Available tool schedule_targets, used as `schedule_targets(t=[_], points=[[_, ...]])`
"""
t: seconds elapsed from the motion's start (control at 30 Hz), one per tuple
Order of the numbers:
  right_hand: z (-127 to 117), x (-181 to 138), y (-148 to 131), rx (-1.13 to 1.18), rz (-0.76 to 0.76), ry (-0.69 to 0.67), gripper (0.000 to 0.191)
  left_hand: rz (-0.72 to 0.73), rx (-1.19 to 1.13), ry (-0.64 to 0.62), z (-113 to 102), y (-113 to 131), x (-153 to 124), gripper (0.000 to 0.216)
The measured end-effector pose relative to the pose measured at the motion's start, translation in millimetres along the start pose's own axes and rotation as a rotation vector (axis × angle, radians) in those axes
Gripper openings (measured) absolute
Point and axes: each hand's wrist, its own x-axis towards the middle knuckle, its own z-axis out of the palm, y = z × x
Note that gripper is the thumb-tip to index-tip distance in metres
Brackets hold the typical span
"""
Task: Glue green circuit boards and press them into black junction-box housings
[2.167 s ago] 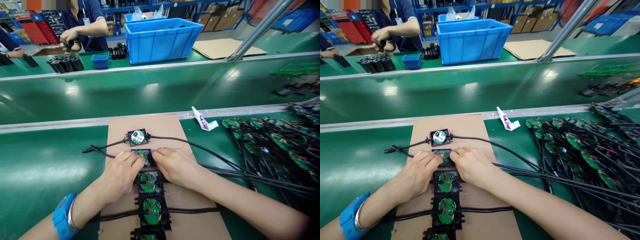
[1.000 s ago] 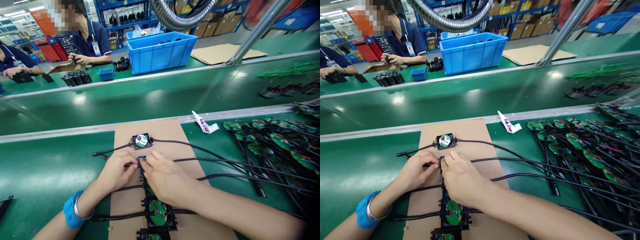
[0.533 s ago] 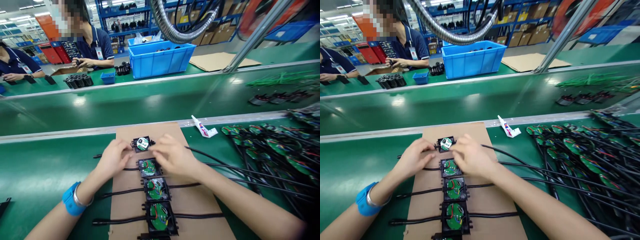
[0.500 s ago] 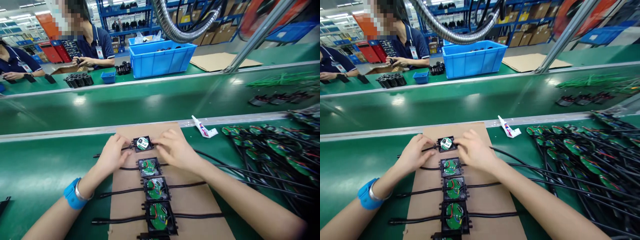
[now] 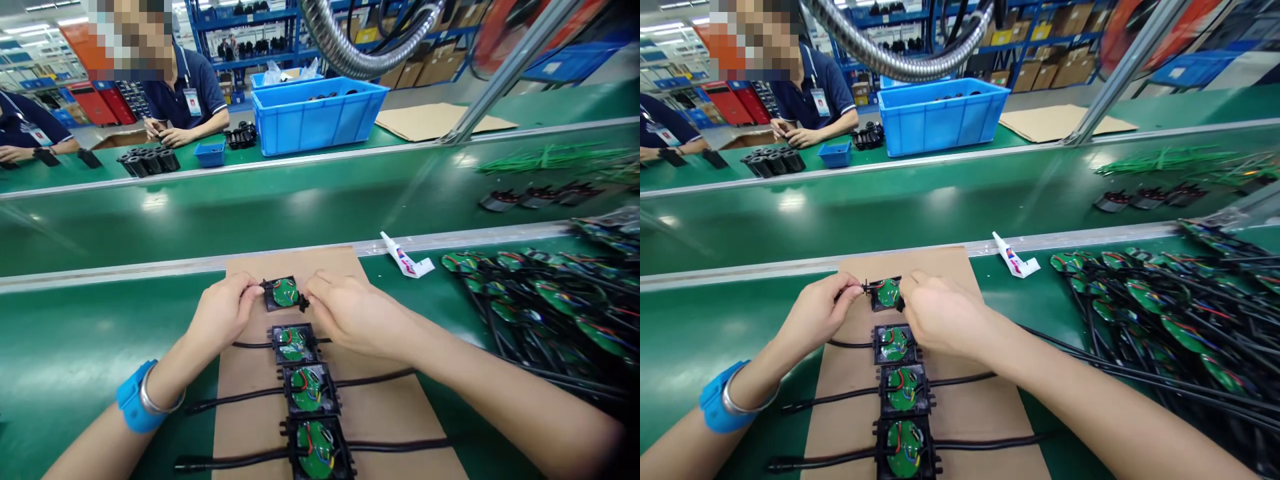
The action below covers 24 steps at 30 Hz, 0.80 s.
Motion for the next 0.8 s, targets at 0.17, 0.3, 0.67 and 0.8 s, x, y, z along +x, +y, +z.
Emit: schedule_targets(t=[0.17,0.3,0.67,0.8], points=[[0.2,26.3,7.7,0.024,0.002,-0.109,0.019,-0.008,0.085,-0.056,7.9,6.4,11.8,0.021],[4.2,41.6,19.0,0.012,-0.045,-0.182,0.019,-0.019,0.128,-0.106,10.7,6.3,14.0,0.021],[15.9,44.7,19.7,0.042,-0.127,-0.21,0.034,-0.059,0.066,-0.145,12.5,2.3,13.2,0.02],[15.2,44.1,8.7,-0.047,-0.027,-0.258,0.036,-0.075,-0.014,-0.172,12.0,-3.1,13.5,0.016]])
